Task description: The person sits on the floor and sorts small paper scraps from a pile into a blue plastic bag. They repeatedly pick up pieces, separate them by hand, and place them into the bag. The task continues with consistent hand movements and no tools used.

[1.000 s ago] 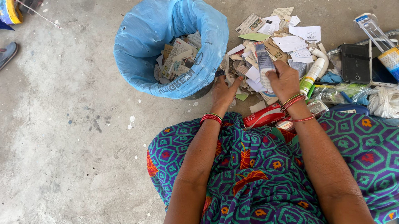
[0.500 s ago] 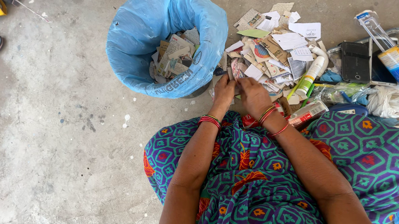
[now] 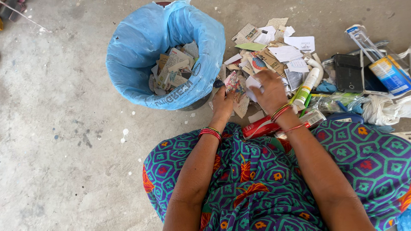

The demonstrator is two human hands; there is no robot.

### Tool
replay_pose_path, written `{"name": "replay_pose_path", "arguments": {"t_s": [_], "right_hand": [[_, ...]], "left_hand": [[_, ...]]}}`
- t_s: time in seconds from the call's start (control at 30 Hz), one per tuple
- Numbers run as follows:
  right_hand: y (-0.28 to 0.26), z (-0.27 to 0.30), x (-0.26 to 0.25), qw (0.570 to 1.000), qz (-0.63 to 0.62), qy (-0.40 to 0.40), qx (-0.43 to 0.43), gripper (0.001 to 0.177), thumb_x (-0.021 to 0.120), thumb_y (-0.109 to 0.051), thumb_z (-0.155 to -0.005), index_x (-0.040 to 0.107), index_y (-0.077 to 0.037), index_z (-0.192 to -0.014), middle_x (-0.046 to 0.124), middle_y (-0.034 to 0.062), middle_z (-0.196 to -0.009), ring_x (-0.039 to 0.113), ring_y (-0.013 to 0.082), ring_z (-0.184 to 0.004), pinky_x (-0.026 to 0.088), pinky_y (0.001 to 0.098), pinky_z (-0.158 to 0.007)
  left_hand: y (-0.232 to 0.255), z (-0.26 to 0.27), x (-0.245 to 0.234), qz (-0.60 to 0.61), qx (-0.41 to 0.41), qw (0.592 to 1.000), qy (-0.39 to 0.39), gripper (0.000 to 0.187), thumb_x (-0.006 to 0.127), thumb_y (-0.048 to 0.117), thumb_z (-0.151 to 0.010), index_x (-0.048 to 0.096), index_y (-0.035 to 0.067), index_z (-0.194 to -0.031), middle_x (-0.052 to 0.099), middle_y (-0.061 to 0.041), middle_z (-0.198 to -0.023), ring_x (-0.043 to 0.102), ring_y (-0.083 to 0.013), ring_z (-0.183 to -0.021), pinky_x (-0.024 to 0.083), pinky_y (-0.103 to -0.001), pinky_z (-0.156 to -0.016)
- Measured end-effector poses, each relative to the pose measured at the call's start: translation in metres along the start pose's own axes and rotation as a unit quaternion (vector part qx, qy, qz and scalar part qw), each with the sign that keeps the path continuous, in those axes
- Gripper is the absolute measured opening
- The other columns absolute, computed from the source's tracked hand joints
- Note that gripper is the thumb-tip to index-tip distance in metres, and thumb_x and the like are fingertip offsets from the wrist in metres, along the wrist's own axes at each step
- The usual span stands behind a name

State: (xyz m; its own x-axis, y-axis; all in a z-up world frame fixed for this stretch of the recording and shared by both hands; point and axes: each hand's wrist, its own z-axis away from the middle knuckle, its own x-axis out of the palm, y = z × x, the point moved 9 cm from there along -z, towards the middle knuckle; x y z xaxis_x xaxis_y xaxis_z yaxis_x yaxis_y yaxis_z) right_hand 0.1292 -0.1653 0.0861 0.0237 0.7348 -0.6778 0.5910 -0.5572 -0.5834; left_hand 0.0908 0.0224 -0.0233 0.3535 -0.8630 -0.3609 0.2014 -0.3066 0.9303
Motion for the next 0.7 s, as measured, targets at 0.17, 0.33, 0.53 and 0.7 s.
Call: {"name": "replay_pose_path", "arguments": {"t_s": [0.17, 0.33, 0.53, 0.7], "right_hand": [[0.095, -0.025, -0.029, 0.987, 0.092, 0.043, 0.125, 0.04, 0.077, -0.027, -0.09, 0.07, -0.001, -0.12, 0.066, 0.0233, -0.125, 0.062, 0.0404, -0.12, 0.049, 0.0474, -0.107], [0.13, -0.047, 0.012, 0.952, 0.157, -0.123, 0.232, 0.075, 0.081, -0.052, -0.076, 0.059, -0.002, -0.128, 0.055, 0.0273, -0.128, 0.055, 0.0441, -0.119, 0.046, 0.0543, -0.097], [0.148, -0.044, 0.036, 0.932, 0.204, -0.185, 0.236, 0.037, 0.061, -0.032, -0.098, 0.06, -0.003, -0.122, 0.065, 0.0261, -0.117, 0.065, 0.0472, -0.108, 0.052, 0.0586, -0.091], [0.151, -0.05, 0.023, 0.937, 0.269, -0.167, 0.145, 0.019, 0.053, -0.007, -0.097, 0.061, -0.002, -0.112, 0.071, 0.0245, -0.1, 0.072, 0.0435, -0.093, 0.059, 0.0511, -0.081]], "left_hand": [[0.008, -0.002, 0.008, -0.031, 0.065, 0.997, -0.003, 0.023, 0.064, 0.019, -0.095, 0.06, -0.003, -0.101, 0.071, -0.021, -0.096, 0.07, -0.0321, -0.083, 0.052, -0.044, -0.077], [0.003, -0.012, 0.004, -0.039, 0.053, 0.998, 0.006, 0.024, 0.065, 0.021, -0.094, 0.062, -0.001, -0.102, 0.072, -0.021, -0.097, 0.07, -0.0329, -0.084, 0.053, -0.044, -0.076], [-0.002, -0.021, 0.004, -0.067, 0.051, 0.996, 0.013, 0.029, 0.065, 0.024, -0.095, 0.063, 0.0, -0.11, 0.068, -0.023, -0.1, 0.068, -0.0344, -0.091, 0.052, -0.046, -0.082], [0.0, -0.025, 0.003, -0.066, 0.046, 0.997, 0.008, 0.03, 0.063, 0.024, -0.096, 0.062, 0.0, -0.113, 0.068, -0.022, -0.106, 0.068, -0.0344, -0.094, 0.051, -0.047, -0.085]]}}
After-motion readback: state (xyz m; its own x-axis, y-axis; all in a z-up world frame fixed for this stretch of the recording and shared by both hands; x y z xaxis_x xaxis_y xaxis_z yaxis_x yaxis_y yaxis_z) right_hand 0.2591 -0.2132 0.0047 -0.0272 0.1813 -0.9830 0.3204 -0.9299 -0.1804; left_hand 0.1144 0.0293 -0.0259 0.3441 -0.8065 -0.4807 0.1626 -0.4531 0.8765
